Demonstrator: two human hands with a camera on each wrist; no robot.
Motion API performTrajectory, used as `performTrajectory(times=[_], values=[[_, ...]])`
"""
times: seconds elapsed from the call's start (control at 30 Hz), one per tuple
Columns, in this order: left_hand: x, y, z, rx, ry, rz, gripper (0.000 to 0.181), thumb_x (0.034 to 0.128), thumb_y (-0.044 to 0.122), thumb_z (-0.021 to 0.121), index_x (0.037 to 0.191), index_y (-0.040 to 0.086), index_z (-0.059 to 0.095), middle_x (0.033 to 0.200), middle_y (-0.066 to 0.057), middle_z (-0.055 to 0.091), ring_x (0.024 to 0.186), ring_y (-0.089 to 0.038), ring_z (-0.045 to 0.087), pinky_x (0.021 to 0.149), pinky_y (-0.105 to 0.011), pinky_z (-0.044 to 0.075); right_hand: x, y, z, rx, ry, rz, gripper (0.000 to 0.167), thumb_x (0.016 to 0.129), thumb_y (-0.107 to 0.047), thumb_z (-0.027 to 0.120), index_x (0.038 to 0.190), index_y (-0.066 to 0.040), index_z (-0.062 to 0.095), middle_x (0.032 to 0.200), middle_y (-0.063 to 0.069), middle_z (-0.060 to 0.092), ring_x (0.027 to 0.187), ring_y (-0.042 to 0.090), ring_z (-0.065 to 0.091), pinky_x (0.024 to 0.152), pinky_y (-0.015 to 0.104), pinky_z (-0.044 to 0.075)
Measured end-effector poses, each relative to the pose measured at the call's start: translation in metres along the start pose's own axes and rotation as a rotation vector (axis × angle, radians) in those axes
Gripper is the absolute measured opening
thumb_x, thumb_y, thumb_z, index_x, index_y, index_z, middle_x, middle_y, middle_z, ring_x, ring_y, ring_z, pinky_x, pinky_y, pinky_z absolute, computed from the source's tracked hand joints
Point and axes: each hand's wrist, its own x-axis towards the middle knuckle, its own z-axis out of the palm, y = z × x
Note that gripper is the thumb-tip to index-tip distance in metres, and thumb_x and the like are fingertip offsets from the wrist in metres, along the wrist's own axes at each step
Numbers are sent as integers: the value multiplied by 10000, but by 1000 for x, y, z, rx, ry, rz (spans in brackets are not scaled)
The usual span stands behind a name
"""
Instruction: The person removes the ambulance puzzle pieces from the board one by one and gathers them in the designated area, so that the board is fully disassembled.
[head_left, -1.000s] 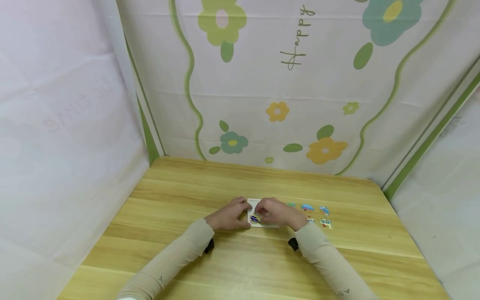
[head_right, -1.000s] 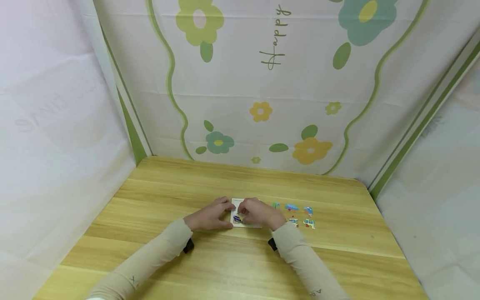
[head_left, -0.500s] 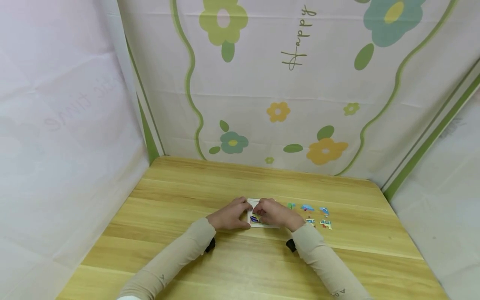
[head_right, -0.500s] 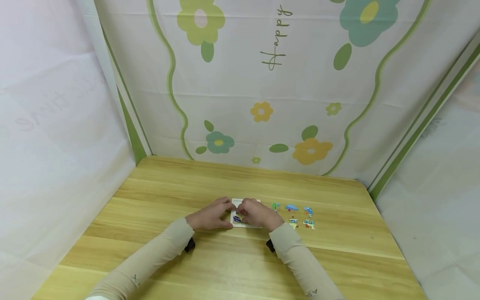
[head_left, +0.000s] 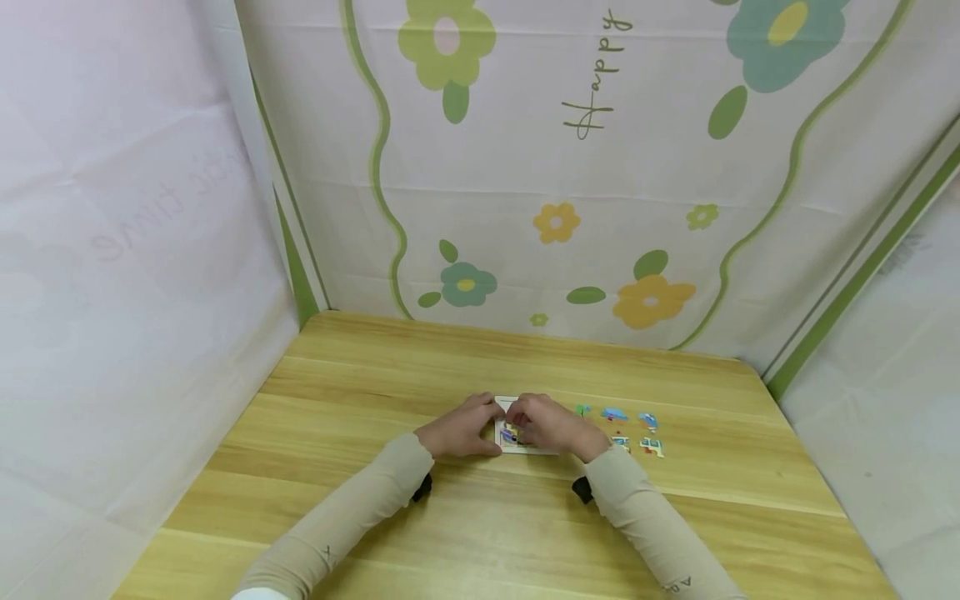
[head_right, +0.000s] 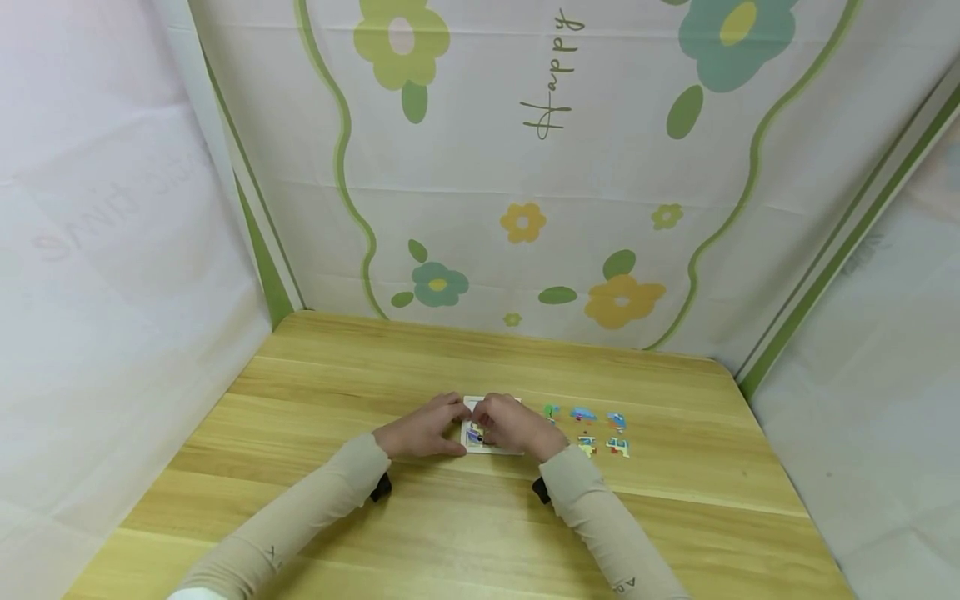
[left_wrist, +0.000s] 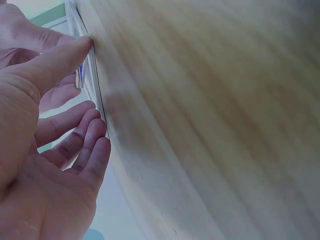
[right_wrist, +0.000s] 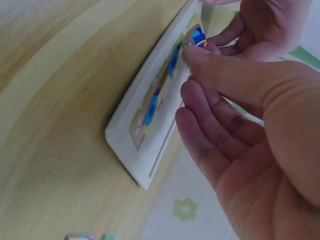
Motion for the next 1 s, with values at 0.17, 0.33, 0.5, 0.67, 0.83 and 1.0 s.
performTrajectory(times=[0.17, 0.33, 0.5, 0.67, 0.83, 1.0], values=[[0, 0, -1, 3, -1, -9, 491, 961, 266, 803, 1367, 48, 632, 1336, -83, 560, 1239, -228, 505, 1103, -406, 469, 1, -1, -2, 65, 10, 22, 125, 1012, -61, 700, 1132, -60, 738, 1067, 40, 742, 927, 117, 687, 828, 307, 593], [0, -1, 0, 5, 0, -16, 497, 954, 269, 809, 1362, 50, 629, 1339, -84, 558, 1262, -239, 500, 1112, -412, 469, 2, -1, -2, 118, 22, 27, 44, 1035, -90, 677, 1035, -99, 720, 968, -4, 746, 828, 58, 659, 746, 239, 568], [2, -3, 0, 31, 1, -6, 506, 954, 288, 809, 1357, 39, 633, 1337, -85, 564, 1263, -243, 498, 1110, -403, 470, 0, -2, -4, 145, 50, 18, 59, 1035, -80, 673, 1010, -93, 724, 948, 36, 759, 824, 111, 692, 730, 209, 556], [1, -3, 0, 40, -2, -4, 513, 953, 295, 812, 1356, 32, 634, 1322, -88, 565, 1213, -226, 498, 1067, -376, 480, -7, -2, -12, 172, 70, 3, 58, 1036, -69, 665, 1023, -57, 720, 959, 90, 761, 856, 227, 727, 740, 226, 570], [1, -1, 0, 52, 8, -1, 527, 940, 288, 826, 1345, 10, 632, 1311, -100, 569, 1188, -230, 505, 1065, -378, 481, -21, 6, -21, 157, 77, 31, 64, 1045, -108, 666, 999, -115, 711, 952, 62, 758, 848, 207, 719, 728, 232, 561], [2, -1, 1, 61, 8, -13, 552, 929, 288, 839, 1353, 3, 631, 1323, -94, 570, 1228, -240, 511, 1097, -395, 474, -44, 17, -29, 146, 89, 66, 75, 1036, -116, 681, 972, -146, 704, 943, 64, 752, 823, 152, 681, 711, 227, 543]])
